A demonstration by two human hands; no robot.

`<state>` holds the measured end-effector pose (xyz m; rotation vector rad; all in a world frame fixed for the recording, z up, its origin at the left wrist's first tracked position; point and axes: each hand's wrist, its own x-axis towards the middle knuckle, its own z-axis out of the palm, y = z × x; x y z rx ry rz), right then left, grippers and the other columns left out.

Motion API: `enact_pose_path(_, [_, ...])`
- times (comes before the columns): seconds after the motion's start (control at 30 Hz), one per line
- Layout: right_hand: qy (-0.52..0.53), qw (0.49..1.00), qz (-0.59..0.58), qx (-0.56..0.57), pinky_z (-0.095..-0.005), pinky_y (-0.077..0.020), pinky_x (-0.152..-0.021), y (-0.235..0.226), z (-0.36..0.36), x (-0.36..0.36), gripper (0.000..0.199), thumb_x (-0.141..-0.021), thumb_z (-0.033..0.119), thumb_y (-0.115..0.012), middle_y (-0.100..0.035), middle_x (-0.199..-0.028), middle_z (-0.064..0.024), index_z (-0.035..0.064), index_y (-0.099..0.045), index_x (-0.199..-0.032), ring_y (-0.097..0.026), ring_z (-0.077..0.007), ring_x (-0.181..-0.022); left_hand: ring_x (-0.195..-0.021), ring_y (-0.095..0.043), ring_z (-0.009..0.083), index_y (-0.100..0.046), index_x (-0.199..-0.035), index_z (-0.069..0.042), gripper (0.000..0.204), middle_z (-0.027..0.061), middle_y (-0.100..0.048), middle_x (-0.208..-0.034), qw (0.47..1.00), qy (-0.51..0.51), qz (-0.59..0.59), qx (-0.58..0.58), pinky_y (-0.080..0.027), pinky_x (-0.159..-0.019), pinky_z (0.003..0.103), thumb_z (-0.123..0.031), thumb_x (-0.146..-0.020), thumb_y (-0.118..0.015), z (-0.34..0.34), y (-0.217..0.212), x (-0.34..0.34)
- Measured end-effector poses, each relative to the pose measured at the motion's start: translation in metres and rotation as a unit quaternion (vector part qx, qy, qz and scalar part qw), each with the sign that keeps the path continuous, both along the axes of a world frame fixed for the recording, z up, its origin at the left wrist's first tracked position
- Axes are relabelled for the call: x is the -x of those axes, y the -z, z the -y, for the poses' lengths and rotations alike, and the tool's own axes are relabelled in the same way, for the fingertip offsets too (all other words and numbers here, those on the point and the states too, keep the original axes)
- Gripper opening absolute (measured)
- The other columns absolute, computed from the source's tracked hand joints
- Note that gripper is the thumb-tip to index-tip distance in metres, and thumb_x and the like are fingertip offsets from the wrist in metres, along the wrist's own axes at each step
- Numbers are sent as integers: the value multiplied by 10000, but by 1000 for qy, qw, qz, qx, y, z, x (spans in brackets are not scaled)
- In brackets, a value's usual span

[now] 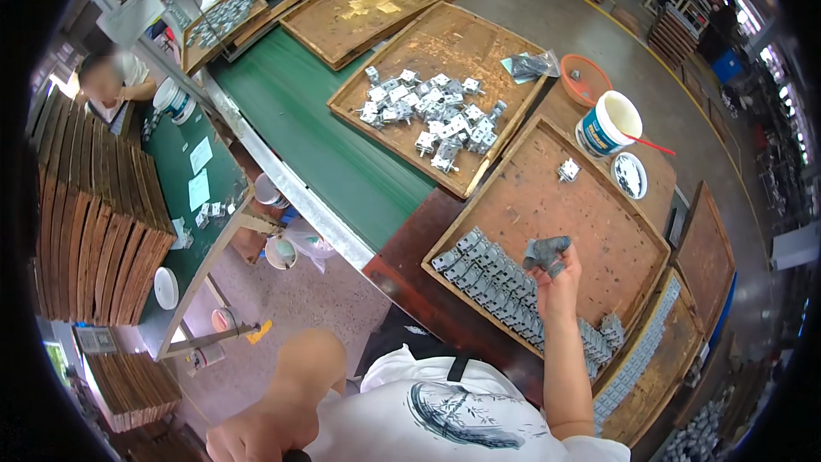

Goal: Picking small metal components and placing them into a grid-like assembly tray.

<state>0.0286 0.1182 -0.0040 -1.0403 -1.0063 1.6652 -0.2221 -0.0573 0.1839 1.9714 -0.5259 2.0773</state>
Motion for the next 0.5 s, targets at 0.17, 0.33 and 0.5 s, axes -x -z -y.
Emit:
enact_pose_path(0.17, [16, 1000, -14, 16, -273, -478, -617, -12, 4, 11, 149, -881, 116, -608, -621, -851, -57, 45, -579, -1009, -594, -153, -697, -561, -545, 142, -467, -550, -142, 327, -1, -471, -578, 999, 26, -11, 19, -549, -815, 370, 60, -807, -472, -7, 4, 2])
enact_pose_path(0.33, [0, 998, -34, 43, -284, -501, -637, 6, 1, -2, 271, -896, 63, -580, -656, -900, -72, 13, -610, -1161, -616, -164, -732, -565, -545, 142, -485, -549, -137, 317, -1, -463, -572, 1000, 17, -3, -15, -546, -825, 376, 30, -818, -467, -18, 2, 0])
enact_pose_path(0.5, [-16, 996, -67, 61, -283, -505, -653, 8, 3, 3, 262, -890, 72, -611, -657, -899, -67, 3, -617, -1143, -619, -160, -749, -605, -550, 194, -561, -598, -91, 293, 60, -510, -630, 975, 201, -92, 21, -538, -833, 438, -36, -864, -452, -27, 1, 6])
